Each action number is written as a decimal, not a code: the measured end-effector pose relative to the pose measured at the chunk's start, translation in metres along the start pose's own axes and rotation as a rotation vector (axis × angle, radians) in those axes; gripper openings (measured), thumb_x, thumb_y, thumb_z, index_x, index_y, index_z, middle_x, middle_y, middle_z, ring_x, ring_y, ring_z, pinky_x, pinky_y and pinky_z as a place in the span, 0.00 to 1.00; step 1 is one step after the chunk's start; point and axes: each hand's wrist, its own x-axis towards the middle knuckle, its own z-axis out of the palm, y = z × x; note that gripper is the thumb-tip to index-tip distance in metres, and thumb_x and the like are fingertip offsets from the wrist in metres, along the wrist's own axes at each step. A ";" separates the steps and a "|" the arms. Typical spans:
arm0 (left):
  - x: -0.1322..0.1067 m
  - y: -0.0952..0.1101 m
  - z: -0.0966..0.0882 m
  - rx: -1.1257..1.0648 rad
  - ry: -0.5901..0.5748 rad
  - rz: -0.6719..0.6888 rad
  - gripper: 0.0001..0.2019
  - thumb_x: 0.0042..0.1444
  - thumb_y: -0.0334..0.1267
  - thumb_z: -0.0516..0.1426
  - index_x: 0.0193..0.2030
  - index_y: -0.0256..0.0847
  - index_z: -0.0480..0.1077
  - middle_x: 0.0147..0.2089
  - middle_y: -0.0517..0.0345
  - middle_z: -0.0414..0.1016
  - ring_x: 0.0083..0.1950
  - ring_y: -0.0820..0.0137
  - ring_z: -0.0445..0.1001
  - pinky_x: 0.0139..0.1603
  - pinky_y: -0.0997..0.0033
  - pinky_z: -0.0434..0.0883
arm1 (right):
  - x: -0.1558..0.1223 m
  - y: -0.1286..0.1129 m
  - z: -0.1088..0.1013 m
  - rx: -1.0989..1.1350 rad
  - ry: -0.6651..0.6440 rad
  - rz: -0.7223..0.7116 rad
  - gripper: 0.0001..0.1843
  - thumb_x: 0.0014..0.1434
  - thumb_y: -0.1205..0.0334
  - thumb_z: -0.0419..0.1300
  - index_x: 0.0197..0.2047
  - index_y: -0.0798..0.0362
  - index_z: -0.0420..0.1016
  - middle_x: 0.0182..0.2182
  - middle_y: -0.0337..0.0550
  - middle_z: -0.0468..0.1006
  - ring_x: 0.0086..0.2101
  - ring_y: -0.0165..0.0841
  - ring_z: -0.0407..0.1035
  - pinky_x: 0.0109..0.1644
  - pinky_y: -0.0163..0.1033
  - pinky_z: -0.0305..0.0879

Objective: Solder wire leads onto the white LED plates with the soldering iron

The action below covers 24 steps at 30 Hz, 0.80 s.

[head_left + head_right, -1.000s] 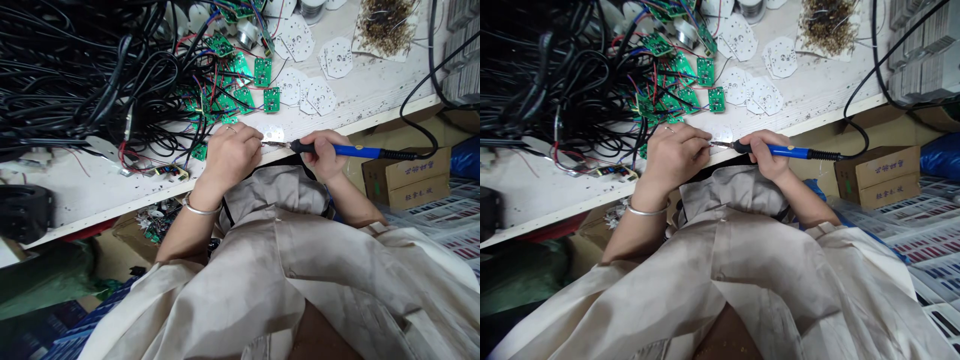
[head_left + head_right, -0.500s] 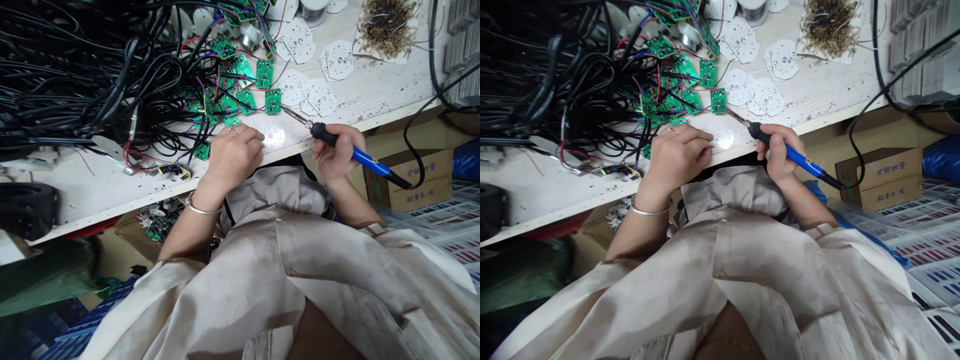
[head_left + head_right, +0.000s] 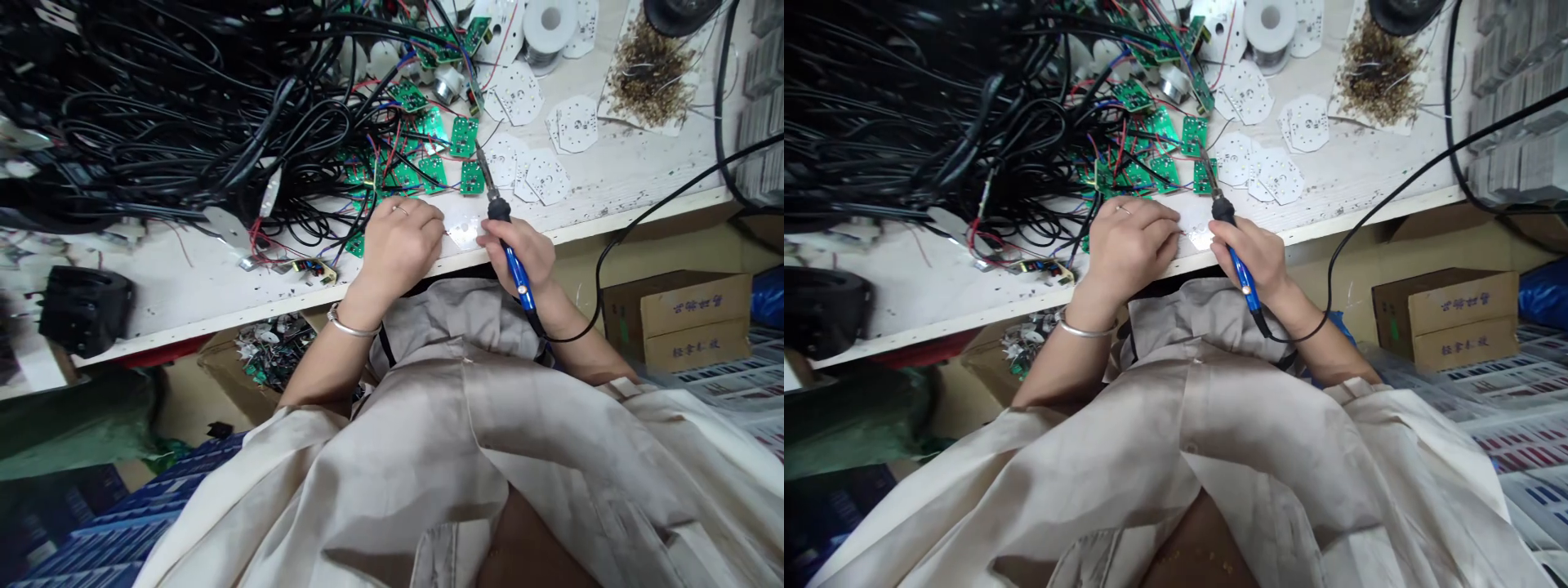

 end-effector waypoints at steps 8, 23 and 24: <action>0.003 0.010 0.000 0.049 -0.075 -0.051 0.17 0.73 0.35 0.46 0.45 0.40 0.76 0.51 0.48 0.79 0.54 0.60 0.74 0.59 0.51 0.67 | -0.009 -0.004 0.001 -0.016 0.209 -0.010 0.14 0.67 0.57 0.54 0.54 0.47 0.73 0.37 0.46 0.85 0.38 0.37 0.79 0.42 0.42 0.75; -0.103 -0.032 -0.092 0.240 0.536 -0.503 0.18 0.77 0.39 0.39 0.53 0.44 0.69 0.53 0.57 0.80 0.61 0.74 0.73 0.62 0.58 0.72 | -0.040 0.050 0.034 -0.249 0.408 -0.004 0.16 0.55 0.44 0.56 0.36 0.44 0.77 0.21 0.57 0.81 0.23 0.44 0.75 0.27 0.49 0.69; -0.123 -0.058 -0.100 0.310 0.641 -0.745 0.23 0.77 0.42 0.35 0.51 0.43 0.70 0.51 0.56 0.79 0.62 0.71 0.72 0.61 0.53 0.71 | -0.040 0.051 0.035 -0.261 0.391 0.031 0.18 0.55 0.42 0.55 0.34 0.45 0.76 0.20 0.58 0.80 0.22 0.44 0.74 0.26 0.49 0.68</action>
